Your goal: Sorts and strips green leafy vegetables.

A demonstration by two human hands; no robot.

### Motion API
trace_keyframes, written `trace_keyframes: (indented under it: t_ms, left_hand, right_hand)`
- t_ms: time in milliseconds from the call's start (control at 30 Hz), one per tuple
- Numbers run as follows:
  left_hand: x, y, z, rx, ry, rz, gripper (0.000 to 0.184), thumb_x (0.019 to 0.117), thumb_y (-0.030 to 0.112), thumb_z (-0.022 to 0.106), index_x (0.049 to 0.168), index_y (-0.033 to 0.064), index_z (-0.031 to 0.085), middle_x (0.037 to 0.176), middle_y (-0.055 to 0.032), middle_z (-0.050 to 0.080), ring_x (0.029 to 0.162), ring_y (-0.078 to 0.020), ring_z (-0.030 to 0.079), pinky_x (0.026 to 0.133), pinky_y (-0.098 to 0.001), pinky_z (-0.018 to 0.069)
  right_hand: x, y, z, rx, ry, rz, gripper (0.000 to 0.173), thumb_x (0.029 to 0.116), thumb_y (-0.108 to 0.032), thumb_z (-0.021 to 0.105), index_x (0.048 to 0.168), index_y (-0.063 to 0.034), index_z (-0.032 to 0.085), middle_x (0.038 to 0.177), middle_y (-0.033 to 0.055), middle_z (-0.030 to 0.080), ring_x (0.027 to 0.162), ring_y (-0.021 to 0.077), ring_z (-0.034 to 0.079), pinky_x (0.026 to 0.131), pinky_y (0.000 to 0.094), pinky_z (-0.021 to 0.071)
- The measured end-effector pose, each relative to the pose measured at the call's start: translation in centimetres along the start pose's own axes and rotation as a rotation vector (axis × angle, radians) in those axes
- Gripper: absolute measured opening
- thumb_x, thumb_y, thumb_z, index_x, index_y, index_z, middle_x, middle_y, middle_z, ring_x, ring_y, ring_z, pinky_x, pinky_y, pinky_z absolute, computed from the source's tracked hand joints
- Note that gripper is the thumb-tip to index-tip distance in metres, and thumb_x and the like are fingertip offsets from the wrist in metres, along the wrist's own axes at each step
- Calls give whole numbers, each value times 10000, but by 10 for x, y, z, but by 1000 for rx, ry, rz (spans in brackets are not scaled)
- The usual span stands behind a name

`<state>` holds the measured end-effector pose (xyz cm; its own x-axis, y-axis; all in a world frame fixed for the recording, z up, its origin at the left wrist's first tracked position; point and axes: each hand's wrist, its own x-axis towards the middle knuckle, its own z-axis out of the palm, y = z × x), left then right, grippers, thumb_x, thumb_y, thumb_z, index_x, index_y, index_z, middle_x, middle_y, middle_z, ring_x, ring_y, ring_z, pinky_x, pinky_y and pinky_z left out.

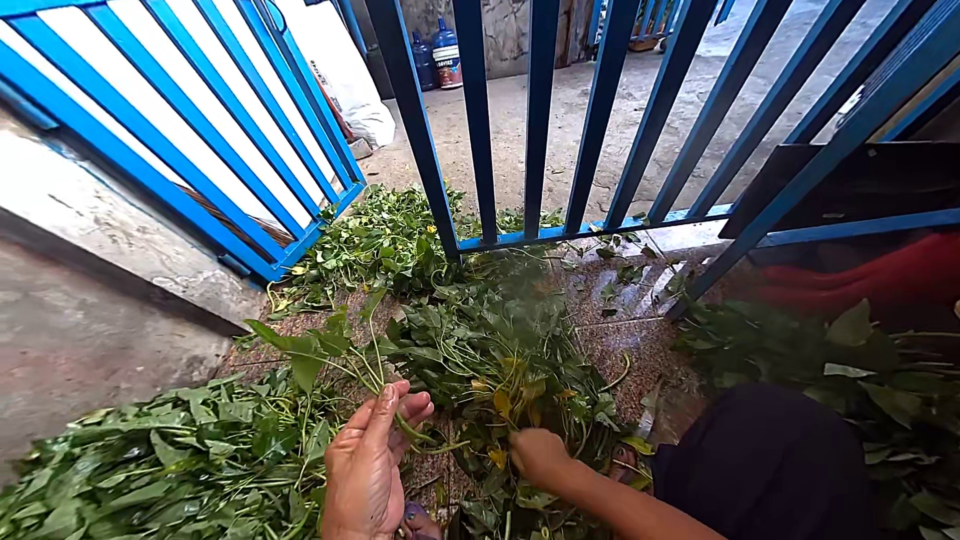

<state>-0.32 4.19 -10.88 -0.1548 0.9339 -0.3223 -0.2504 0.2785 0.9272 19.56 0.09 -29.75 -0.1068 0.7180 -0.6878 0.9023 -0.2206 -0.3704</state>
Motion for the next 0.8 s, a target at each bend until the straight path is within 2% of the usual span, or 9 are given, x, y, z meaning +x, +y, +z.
trace_keyframes:
  t_ms: [100, 167, 267, 333, 467, 600, 667, 733, 800]
  left_hand:
    - [1, 0, 2, 13, -1, -3, 292, 1094, 144, 480, 1165, -72, 664, 922, -220, 754, 814, -307, 764, 740, -395, 643]
    - [3, -1, 2, 17, -1, -17, 292, 1093, 147, 487, 1175, -70, 663, 923, -220, 754, 813, -306, 763, 739, -392, 641]
    - [4, -1, 0, 18, -5, -27, 286, 1092, 144, 486, 1159, -68, 665, 905, -211, 755, 801, -296, 763, 733, -388, 641]
    - [4, -2, 0, 7, -13, -27, 286, 1094, 142, 479, 1153, -65, 668, 900, -208, 755, 799, -292, 763, 726, -382, 639]
    - [5, 3, 0, -52, -16, -91, 314, 1100, 174, 470, 1178, -62, 662, 950, -218, 752, 831, -299, 760, 748, -394, 635]
    - [7, -6, 2, -100, -5, -198, 332, 1100, 226, 477, 1197, -22, 675, 1044, -199, 747, 943, -301, 739, 811, -416, 604]
    - [8, -14, 3, -110, -36, -253, 349, 1102, 267, 469, 1205, 5, 675, 1069, -172, 743, 972, -286, 726, 830, -424, 592]
    - [8, -16, 6, -114, -77, -297, 362, 1106, 299, 451, 1218, 30, 664, 1069, -155, 740, 968, -276, 721, 817, -436, 590]
    - [8, -11, 6, -121, -120, -322, 380, 1111, 323, 427, 1227, 50, 665, 1079, -155, 738, 969, -294, 723, 811, -479, 592]
  right_hand:
    - [50, -3, -11, 408, 152, 226, 419, 1077, -335, 418, 1278, -21, 612, 1236, 191, 684, 1160, 332, 677, 970, 551, 538]
    - [86, 5, -11, 810, 206, 338, 429, 1059, -375, 494, 1266, -12, 593, 1060, 115, 737, 893, 217, 743, 803, 407, 604]
    - [104, 1, -14, 1455, 312, 387, 339, 996, -258, 688, 1228, -20, 617, 845, 95, 647, 636, 170, 604, 588, 329, 519]
    - [92, -8, -29, 1578, 346, 310, 184, 993, -170, 678, 1121, -45, 638, 744, 43, 523, 558, 128, 474, 516, 290, 432]
    - [41, -22, -44, 1242, 374, -118, 178, 995, -178, 628, 1037, -7, 654, 785, 62, 601, 623, 141, 565, 603, 312, 512]
    - [-30, -50, -39, 886, 686, -405, 418, 1062, -419, 468, 1122, -97, 728, 1057, 34, 688, 1029, 141, 639, 938, 368, 523]
    - [-54, -66, -35, 641, 806, -592, 502, 1055, -519, 450, 1252, -145, 721, 1252, 47, 685, 1249, 216, 586, 1077, 504, 448]
    - [-59, -75, -29, 502, 849, -695, 470, 1059, -484, 486, 1294, -130, 687, 1221, 55, 706, 1203, 214, 633, 1076, 542, 445]
    - [-59, -77, -28, 552, 819, -735, 339, 1078, -323, 489, 1190, -76, 693, 1057, 75, 699, 965, 185, 683, 923, 463, 536]
